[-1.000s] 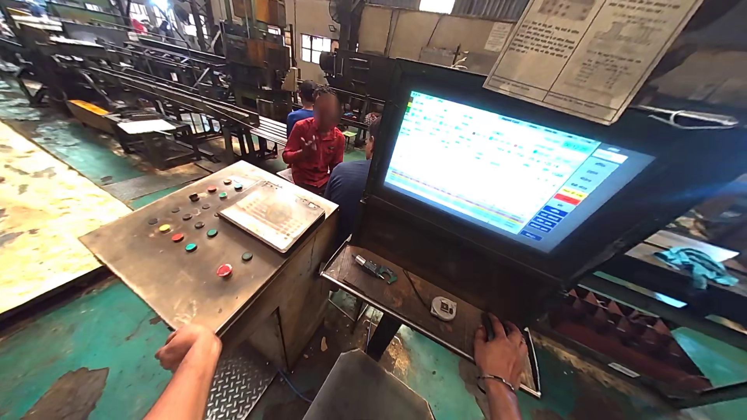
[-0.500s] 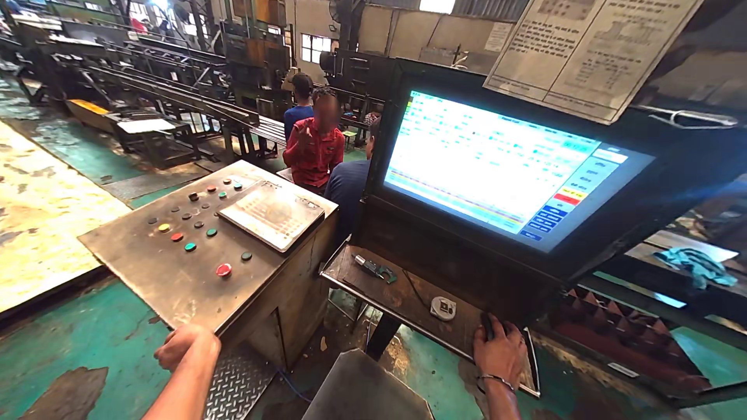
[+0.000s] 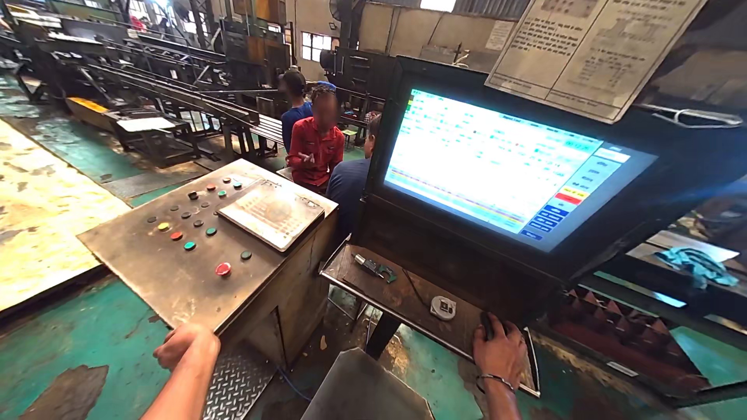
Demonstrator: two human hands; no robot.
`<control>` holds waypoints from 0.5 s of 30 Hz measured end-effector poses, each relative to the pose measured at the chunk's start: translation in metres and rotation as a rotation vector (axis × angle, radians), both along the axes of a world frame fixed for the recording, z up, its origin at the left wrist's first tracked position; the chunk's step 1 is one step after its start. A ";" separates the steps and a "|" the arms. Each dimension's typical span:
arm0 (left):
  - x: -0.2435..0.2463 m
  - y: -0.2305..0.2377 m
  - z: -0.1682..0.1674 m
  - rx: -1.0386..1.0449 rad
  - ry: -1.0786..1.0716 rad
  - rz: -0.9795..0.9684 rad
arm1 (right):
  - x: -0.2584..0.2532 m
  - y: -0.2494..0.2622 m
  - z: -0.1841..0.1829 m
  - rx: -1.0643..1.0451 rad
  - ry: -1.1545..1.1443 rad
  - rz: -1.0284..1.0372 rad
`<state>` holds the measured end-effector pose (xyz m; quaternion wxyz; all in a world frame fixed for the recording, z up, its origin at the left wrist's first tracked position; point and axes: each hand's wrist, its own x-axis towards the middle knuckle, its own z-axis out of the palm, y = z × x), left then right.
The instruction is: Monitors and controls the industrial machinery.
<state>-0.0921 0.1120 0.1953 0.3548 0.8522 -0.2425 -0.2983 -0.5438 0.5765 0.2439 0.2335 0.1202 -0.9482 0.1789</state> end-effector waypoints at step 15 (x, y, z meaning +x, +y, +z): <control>-0.004 0.005 0.004 -0.041 0.031 0.015 | -0.003 0.003 -0.001 0.006 0.024 -0.009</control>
